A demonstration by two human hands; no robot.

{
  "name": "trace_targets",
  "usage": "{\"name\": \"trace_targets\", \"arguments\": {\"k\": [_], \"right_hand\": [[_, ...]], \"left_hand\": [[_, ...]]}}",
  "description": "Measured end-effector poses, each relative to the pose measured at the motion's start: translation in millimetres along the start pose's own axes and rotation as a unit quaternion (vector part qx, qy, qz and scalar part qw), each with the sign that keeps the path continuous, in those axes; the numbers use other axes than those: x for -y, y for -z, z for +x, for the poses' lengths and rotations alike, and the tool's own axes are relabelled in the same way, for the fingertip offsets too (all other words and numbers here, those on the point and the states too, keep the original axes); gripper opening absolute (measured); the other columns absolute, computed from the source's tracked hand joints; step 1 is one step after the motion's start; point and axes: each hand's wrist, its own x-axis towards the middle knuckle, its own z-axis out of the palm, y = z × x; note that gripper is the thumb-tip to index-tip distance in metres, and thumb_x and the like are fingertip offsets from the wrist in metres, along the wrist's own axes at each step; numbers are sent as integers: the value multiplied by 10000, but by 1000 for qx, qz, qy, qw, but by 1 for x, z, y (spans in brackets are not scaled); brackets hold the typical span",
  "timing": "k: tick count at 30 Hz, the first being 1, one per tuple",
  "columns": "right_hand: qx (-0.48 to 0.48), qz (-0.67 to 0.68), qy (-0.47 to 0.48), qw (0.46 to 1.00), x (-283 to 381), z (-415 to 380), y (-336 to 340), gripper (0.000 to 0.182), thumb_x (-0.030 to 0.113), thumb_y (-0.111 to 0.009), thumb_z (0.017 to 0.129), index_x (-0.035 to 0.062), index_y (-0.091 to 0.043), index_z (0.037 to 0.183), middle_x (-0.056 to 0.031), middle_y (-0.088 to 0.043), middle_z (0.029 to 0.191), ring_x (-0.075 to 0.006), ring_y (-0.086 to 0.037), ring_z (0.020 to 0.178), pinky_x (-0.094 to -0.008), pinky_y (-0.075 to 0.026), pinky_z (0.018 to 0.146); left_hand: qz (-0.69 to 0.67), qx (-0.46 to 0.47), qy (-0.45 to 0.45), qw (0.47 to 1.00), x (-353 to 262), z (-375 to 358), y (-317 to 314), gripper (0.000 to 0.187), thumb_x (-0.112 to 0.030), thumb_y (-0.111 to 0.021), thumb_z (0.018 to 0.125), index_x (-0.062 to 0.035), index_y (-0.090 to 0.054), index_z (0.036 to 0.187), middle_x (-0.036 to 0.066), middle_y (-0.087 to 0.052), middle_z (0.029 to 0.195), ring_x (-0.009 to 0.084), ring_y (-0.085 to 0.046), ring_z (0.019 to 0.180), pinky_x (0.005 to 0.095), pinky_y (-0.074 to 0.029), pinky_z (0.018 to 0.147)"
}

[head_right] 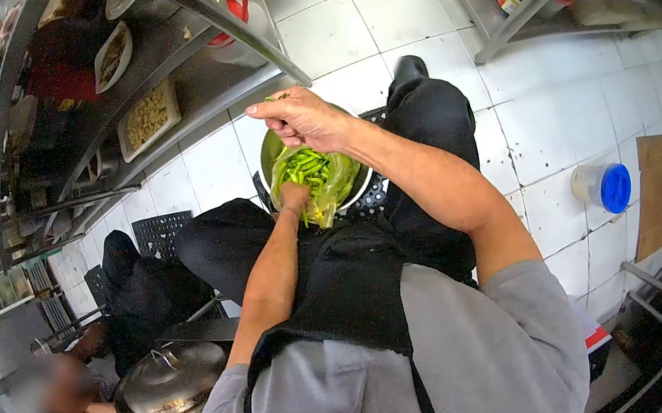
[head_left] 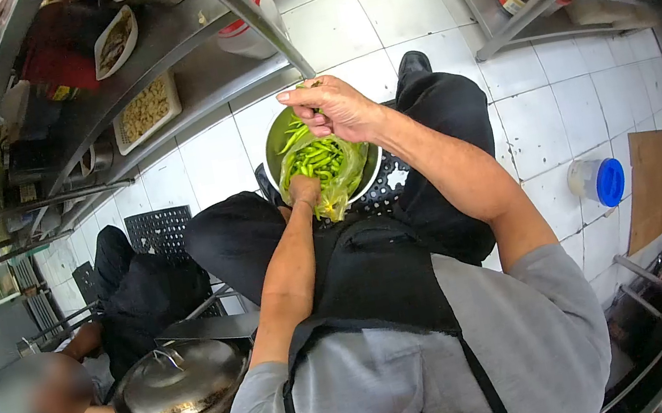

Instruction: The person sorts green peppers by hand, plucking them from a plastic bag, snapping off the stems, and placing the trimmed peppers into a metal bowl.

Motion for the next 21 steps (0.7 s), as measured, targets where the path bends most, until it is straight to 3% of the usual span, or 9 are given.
{"name": "trace_targets", "arguments": {"k": [3,6,9,13,14,17,18,21], "right_hand": [[0,-4,7,1000,3,-3,-1,361,263,-683,908,138,-471,643,59,-407,586,-40,-340,491,-217,-279,429],[-7,-7,10,1000,2,0,2,359,263,-683,908,139,-474,644,55,-413,587,-39,-338,488,-216,-275,424],[-14,-23,18,999,0,2,2,364,272,-682,910,138,-475,642,50,-420,585,-41,-334,478,-218,-274,416],[-37,-67,40,996,-5,5,0,392,301,-672,919,132,-467,632,47,-422,580,-47,-326,464,-225,-278,407],[-54,-93,37,994,-5,4,-2,411,343,-650,936,104,-491,641,31,-461,591,-55,-356,469,-230,-302,412],[-134,-234,72,960,-16,8,1,438,398,-618,941,-11,-652,788,-56,-580,635,-117,-485,492,-270,-394,452],[-131,-263,83,952,-18,8,0,429,398,-621,943,-12,-658,824,-39,-568,634,-98,-462,493,-259,-377,447],[-107,-350,94,926,-30,9,1,413,393,-631,946,-18,-675,928,3,-538,625,-58,-411,490,-238,-337,433]], "left_hand": [[45,-85,-12,995,11,9,-17,201,-178,-683,757,3,-743,818,168,-711,751,294,-710,711,403,-562,674],[14,-105,-14,994,14,16,-17,287,-198,-718,751,24,-717,933,169,-707,760,323,-691,640,402,-557,656],[-157,-57,3,986,-3,-17,13,293,-164,-755,718,44,-696,916,166,-703,765,336,-682,612,410,-552,644],[-278,-115,-98,949,-32,-82,64,368,-173,-793,706,48,-670,973,149,-697,761,264,-697,650,349,-545,625],[-245,-178,-197,932,-24,-76,65,342,-143,-797,738,30,-672,1006,115,-705,815,190,-689,707,300,-535,653],[-464,-97,-269,838,-35,-114,101,282,-89,-782,780,25,-675,1014,77,-706,881,132,-654,757,275,-521,687],[-472,-101,-274,832,-41,-139,120,253,-140,-799,795,-6,-667,963,30,-692,840,87,-590,655,254,-471,583],[-505,-86,-278,813,-33,-150,144,231,-160,-784,828,-16,-667,964,30,-668,807,98,-594,671,254,-473,584]]}}
